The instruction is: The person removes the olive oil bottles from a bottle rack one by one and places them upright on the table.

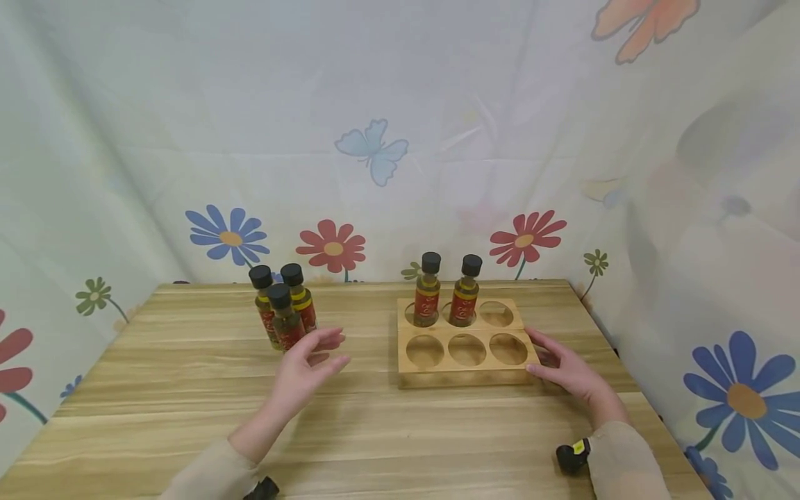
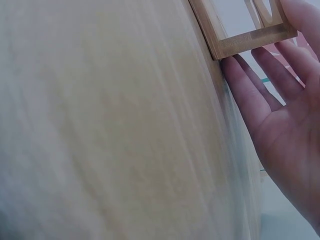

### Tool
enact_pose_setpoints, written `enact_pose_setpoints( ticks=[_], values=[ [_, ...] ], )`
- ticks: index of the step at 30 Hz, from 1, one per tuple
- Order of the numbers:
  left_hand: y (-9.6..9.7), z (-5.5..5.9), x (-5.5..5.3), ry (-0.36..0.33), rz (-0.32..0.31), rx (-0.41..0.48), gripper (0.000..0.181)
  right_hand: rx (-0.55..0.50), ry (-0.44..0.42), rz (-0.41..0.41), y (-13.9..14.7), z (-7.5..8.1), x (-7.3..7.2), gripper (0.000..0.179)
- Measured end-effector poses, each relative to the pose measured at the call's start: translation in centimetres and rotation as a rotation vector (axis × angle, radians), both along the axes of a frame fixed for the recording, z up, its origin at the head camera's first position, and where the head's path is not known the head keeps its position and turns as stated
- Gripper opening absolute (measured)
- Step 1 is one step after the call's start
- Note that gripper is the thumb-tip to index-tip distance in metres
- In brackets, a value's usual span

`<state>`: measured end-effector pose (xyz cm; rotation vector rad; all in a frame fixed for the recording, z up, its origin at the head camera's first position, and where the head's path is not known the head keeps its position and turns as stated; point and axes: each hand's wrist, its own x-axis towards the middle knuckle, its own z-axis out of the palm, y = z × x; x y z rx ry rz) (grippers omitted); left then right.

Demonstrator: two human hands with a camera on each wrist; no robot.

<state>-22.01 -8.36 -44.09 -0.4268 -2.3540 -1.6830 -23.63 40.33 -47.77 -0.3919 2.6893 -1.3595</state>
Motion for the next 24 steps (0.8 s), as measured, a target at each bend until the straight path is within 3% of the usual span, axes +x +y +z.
enact_pose_setpoints(
  ticks=[7, 14, 24],
  values=[
    [2.0, -0.5, -1.0, 0.025, -0.033, 0.003, 0.048, 0.006, -0.005, -0.008, 0.0, 0.1, 0.1, 0.076],
    [3.8, -0.7, -2.2, 0.009, -0.028, -0.016, 0.049, -0.005, -0.002, 0.004, -0.2, 0.1, 0.0, 0.075],
    [6.9, 0.2, -4.6, 0.005, -0.064, -0.077, 0.057, -0.01, -0.012, -0.003, -0.1, -0.1, 0.0, 0.076]
  ],
)
